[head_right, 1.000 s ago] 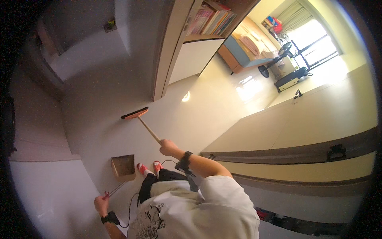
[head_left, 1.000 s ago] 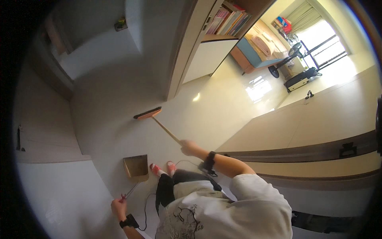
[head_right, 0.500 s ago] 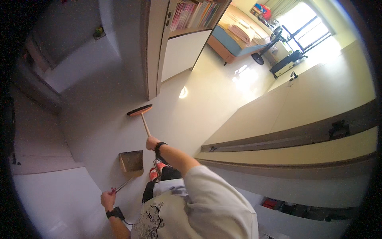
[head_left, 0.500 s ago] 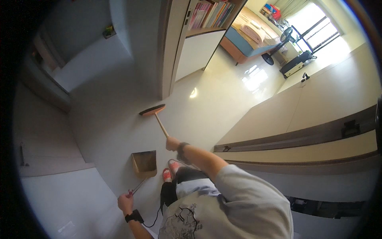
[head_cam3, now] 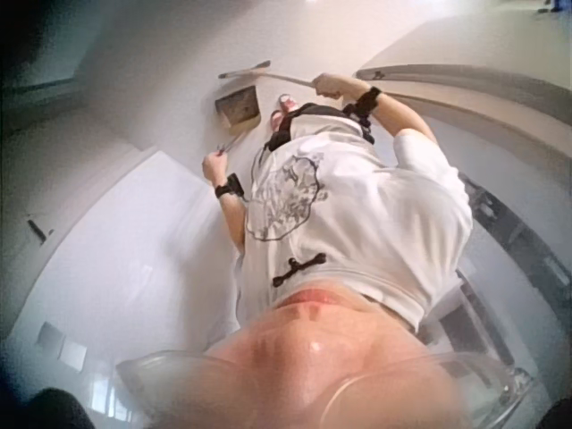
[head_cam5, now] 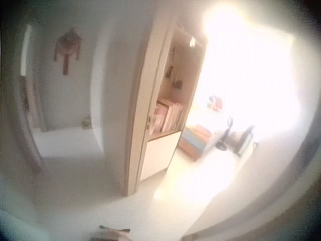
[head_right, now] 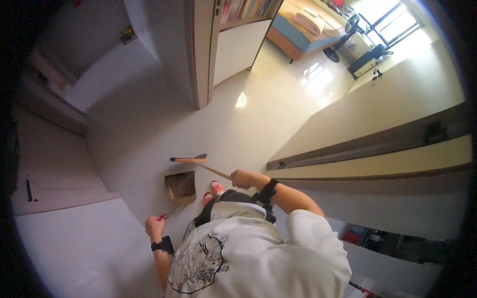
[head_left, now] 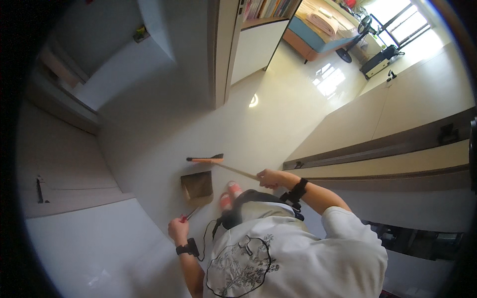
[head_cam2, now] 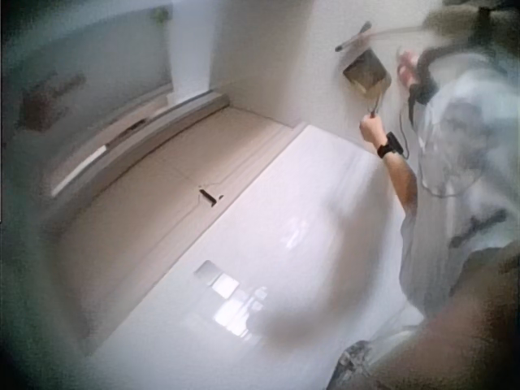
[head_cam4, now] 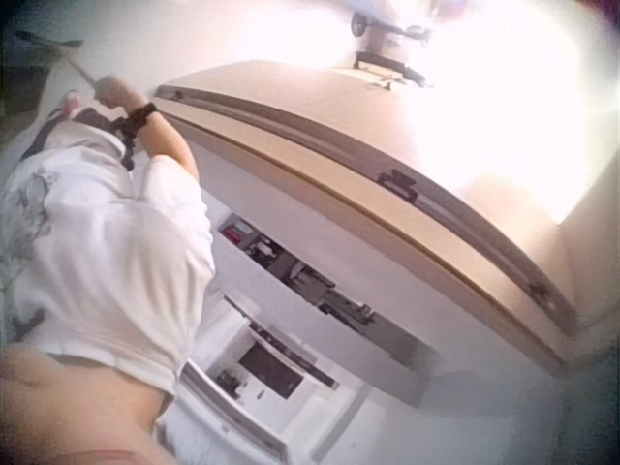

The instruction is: The person sweeps the floor using a broom and dustpan, collecting debris along the hallway and inside a bedroom area next to a bed and wardrobe.

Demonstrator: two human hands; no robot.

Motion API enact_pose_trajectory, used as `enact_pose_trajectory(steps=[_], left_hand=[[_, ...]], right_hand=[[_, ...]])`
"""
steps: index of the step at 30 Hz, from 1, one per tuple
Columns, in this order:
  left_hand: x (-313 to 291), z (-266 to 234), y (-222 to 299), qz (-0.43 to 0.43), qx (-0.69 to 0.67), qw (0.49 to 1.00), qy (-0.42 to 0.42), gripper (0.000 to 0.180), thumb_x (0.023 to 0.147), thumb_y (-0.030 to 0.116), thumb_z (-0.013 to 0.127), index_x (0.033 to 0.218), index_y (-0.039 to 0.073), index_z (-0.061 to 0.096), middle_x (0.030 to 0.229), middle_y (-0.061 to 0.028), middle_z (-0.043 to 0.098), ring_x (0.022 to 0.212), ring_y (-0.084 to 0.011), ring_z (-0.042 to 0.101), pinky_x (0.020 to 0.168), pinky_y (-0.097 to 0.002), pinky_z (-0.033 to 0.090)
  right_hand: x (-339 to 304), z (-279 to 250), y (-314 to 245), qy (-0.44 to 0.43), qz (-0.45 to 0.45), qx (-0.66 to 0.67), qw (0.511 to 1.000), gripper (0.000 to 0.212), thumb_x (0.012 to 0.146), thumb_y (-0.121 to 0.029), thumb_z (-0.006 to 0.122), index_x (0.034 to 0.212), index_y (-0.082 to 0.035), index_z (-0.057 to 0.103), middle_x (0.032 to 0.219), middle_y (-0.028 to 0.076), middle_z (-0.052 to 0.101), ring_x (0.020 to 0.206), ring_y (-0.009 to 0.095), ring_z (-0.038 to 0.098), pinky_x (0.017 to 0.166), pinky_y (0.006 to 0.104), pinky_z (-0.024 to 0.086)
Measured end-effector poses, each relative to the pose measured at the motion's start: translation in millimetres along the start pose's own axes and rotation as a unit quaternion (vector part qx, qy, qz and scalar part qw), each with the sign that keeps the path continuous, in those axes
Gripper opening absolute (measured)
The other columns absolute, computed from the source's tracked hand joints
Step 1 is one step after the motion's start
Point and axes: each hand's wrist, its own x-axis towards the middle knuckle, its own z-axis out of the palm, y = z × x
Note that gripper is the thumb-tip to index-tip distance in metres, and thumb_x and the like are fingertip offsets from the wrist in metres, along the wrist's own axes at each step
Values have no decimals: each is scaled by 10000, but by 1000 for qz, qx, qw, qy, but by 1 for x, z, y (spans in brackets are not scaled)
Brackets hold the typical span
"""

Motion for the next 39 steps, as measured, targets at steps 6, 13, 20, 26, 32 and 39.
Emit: enact_pose_trajectory(steps=[6,13,20,26,32,39], left_hand=[[-13,-5,-15,27,-10,1000,-7,218,668,310,588,696,100,641,700,-121,607,686,-313,581,592,-388,461],[-21,-4,-20,59,-4,998,-25,225,669,317,589,698,100,639,691,-124,605,686,-311,580,595,-385,461],[-23,7,-19,56,47,996,-48,325,715,361,540,908,105,589,778,-137,609,763,-335,571,667,-420,451],[-16,9,-19,90,57,993,-49,356,750,343,503,1013,108,541,870,-150,596,827,-352,551,695,-425,440],[-22,8,-9,117,43,990,-66,215,725,288,523,811,121,627,814,-142,598,784,-341,555,667,-420,440],[-24,-6,18,133,23,985,-104,230,686,258,545,860,138,635,824,-118,610,791,-296,575,687,-376,454]], right_hand=[[-5,-5,-10,79,4,5,997,265,696,-133,548,953,-73,518,514,23,441,390,107,406,347,239,333],[62,-10,-49,167,-47,-90,981,212,709,-85,431,834,56,529,536,124,533,408,200,518,350,316,416],[148,-6,-41,258,4,-76,963,250,718,-87,441,887,80,520,612,148,583,497,226,584,421,315,477],[120,63,10,186,-77,-279,939,193,663,-143,506,688,24,598,637,139,590,600,247,598,546,339,485],[8,91,22,93,3,-149,984,282,696,-121,524,928,38,513,632,148,567,511,232,579,411,336,454],[-24,54,40,4,36,276,960,239,704,-47,518,936,2,487,506,2,398,349,87,379,285,222,283]])
